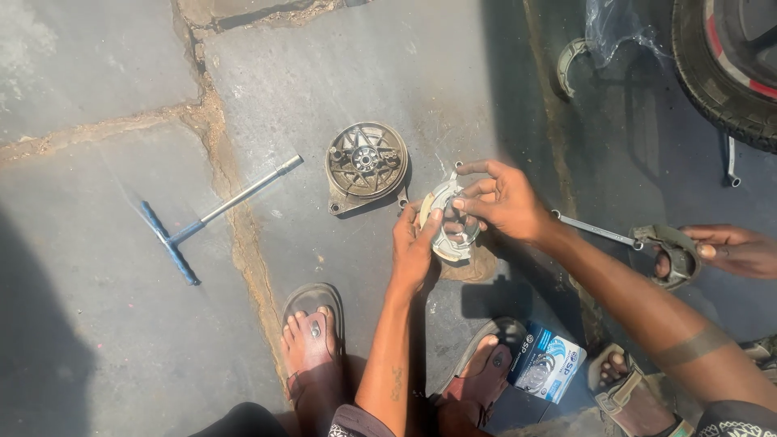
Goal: The person unboxes new brake shoes, wipes them with a cloth, and installs them onto the brake backing plate for a motorcycle.
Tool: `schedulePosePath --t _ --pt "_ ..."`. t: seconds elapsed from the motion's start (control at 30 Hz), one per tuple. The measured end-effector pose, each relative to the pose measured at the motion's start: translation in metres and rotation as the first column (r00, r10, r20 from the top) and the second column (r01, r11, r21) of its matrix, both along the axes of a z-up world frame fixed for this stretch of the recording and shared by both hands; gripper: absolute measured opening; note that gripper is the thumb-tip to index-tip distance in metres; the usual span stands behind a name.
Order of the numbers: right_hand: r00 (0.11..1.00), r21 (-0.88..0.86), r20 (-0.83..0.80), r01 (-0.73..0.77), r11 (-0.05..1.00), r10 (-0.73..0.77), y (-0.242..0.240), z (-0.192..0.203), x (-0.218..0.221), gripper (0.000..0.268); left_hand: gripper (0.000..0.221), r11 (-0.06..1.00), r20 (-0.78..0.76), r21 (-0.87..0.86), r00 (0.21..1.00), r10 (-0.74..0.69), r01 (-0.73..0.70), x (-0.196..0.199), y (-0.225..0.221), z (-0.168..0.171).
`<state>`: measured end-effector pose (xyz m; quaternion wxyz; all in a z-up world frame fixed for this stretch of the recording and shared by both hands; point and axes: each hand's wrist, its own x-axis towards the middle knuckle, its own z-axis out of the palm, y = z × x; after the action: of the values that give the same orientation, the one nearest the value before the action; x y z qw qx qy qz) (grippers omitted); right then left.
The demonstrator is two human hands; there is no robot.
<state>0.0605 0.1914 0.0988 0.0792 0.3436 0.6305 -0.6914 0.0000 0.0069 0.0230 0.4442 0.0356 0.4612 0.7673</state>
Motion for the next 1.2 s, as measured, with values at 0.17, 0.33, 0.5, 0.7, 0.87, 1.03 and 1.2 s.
schedulePosePath --t 0.17,0.33,0.5,0.7,0.87,1.03,1.2 --pt "0.995 0.127 -0.094 0.027 0.991 -0.015 -0.004 -0.021 0.009 0.033 0.042 0.988 0.406 0.095 0.911 0.076 -0.125 -0.007 0.0 0.001" --pt "0.99 0.137 -0.134 0.074 0.988 -0.055 -0.019 -0.027 0.013 0.026 0.041 0.97 0.547 0.158 0.834 0.072 -0.187 -0.012 -0.002 0.011" --pt "0.966 -0.042 -0.174 0.188 0.981 -0.193 -0.027 -0.026 0.009 0.025 0.04 0.968 0.571 0.194 0.82 0.023 -0.162 -0.007 -0.003 0.01" --pt "0.972 -0.071 -0.139 0.18 0.981 -0.188 -0.026 -0.035 0.015 0.027 0.04 0.959 0.608 0.219 0.794 0.01 -0.179 -0.006 -0.002 0.013" --pt "0.989 -0.126 -0.083 0.114 0.986 -0.125 -0.018 -0.036 0.017 0.028 0.039 0.969 0.573 0.202 0.82 0.004 -0.145 -0.01 -0.003 0.016" --pt "0.994 -0.151 -0.091 0.053 0.987 -0.067 -0.017 -0.031 0.015 0.029 0.037 0.961 0.545 0.249 0.837 -0.037 -0.12 -0.009 -0.004 0.015" --pt "0.98 -0.259 -0.054 0.169 0.951 -0.189 -0.027 -0.025 0.011 0.024 0.038 0.963 0.562 0.233 0.827 -0.018 -0.138 -0.009 -0.004 0.016"
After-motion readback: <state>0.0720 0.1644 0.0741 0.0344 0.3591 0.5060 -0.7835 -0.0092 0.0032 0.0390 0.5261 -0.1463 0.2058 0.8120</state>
